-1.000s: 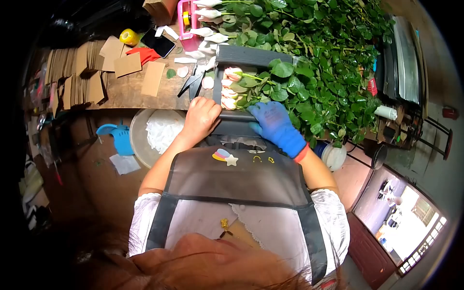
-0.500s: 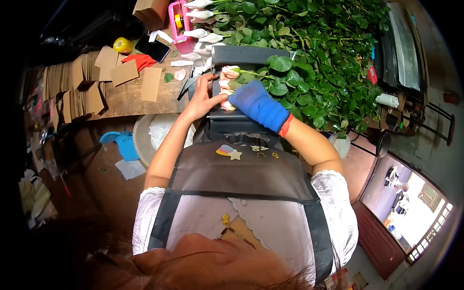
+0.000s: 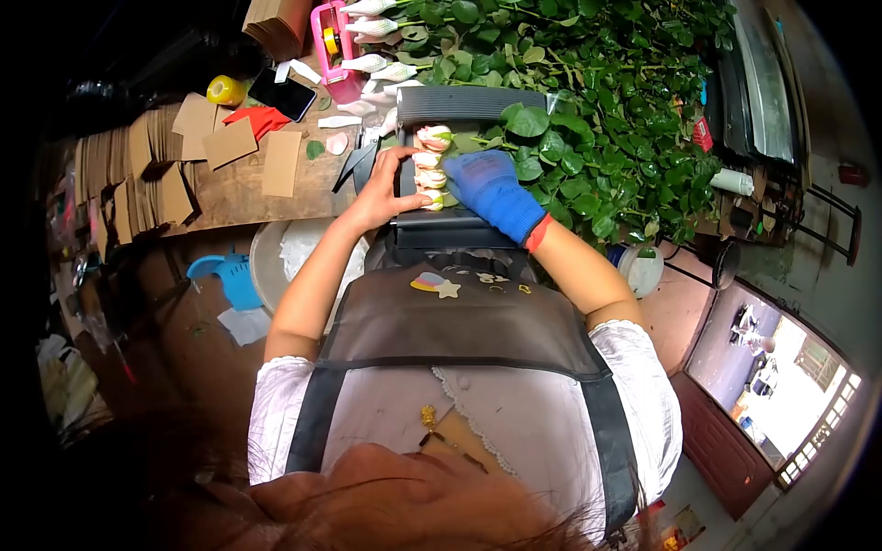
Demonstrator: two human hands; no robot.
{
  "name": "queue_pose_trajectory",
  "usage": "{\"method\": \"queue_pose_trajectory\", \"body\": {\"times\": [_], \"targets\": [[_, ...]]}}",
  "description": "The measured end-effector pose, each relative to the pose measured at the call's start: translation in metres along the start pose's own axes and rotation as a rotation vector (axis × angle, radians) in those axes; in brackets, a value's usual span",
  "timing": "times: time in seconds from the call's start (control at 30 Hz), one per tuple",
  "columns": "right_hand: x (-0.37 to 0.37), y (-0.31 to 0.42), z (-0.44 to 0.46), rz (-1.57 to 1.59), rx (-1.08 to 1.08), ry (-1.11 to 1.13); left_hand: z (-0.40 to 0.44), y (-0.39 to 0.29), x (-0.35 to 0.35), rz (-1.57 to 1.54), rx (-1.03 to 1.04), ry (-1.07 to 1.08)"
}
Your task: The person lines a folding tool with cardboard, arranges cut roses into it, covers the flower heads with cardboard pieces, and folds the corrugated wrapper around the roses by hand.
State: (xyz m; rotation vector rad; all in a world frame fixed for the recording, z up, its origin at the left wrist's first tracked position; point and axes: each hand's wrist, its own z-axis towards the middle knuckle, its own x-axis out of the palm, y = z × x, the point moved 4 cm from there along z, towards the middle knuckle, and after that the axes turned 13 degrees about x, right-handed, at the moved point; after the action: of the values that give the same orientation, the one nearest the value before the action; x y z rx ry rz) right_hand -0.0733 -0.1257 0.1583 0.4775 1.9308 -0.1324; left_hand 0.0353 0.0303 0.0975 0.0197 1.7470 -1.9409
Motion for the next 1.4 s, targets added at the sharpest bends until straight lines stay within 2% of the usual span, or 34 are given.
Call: {"method": "queue_pose_trajectory", "body": {"times": [0.2, 0.3, 0.43, 0.53, 0.63, 0.67, 0.73, 0.83, 0.97, 1.0, 1.13, 1.23, 1.27, 1.37, 1.4], "targets": [[0.004, 0.001, 0.001, 0.019, -0.129, -0.074, 0.001, 0.001, -0.002, -0.051, -0.012, 0.024], [0.005, 0.007, 0.005, -0.074, -0.130, -0.066, 0.013, 0.001, -0.002, 0.019, -0.030, 0.129], [0.000, 0.006, 0.001, -0.066, -0.068, -0.004, 0.016, 0.012, 0.016, 0.028, -0.136, -0.075], [-0.025, -0.001, -0.012, 0.154, 0.111, -0.153, 0.009, 0.011, 0.015, -0.002, -0.076, -0.144], [-0.011, -0.008, 0.001, 0.138, 0.115, -0.152, 0.003, 0.011, 0.016, 0.018, -0.043, -0.167], [-0.005, -0.008, 0.009, 0.062, 0.096, -0.095, 0.005, 0.011, 0.016, 0.019, -0.038, -0.163], [-0.003, -0.007, 0.013, 0.011, 0.025, -0.118, 0.006, 0.010, 0.016, 0.010, -0.034, -0.165], [0.005, -0.005, 0.014, -0.039, -0.037, -0.145, 0.008, 0.011, 0.016, -0.032, -0.063, -0.151], [-0.003, -0.001, 0.007, -0.070, -0.065, -0.150, 0.019, 0.010, 0.020, 0.031, -0.203, -0.198], [-0.008, -0.003, 0.001, -0.023, -0.015, -0.096, 0.019, 0.005, 0.021, 0.040, -0.204, -0.237], [-0.022, -0.008, -0.008, 0.089, 0.294, -0.228, 0.018, 0.004, 0.019, 0.049, -0.141, -0.331], [-0.005, -0.009, 0.017, 0.028, 0.252, -0.163, 0.017, 0.005, 0.021, 0.043, -0.139, -0.336], [0.000, -0.012, 0.028, 0.005, 0.236, -0.228, 0.017, 0.007, 0.022, 0.028, -0.146, -0.336], [-0.003, -0.025, 0.032, 0.110, 0.215, -0.201, 0.016, 0.011, 0.025, 0.013, -0.138, -0.379], [0.003, -0.031, 0.029, 0.222, 0.132, -0.292, 0.016, 0.011, 0.026, 0.023, -0.113, -0.424]]}}
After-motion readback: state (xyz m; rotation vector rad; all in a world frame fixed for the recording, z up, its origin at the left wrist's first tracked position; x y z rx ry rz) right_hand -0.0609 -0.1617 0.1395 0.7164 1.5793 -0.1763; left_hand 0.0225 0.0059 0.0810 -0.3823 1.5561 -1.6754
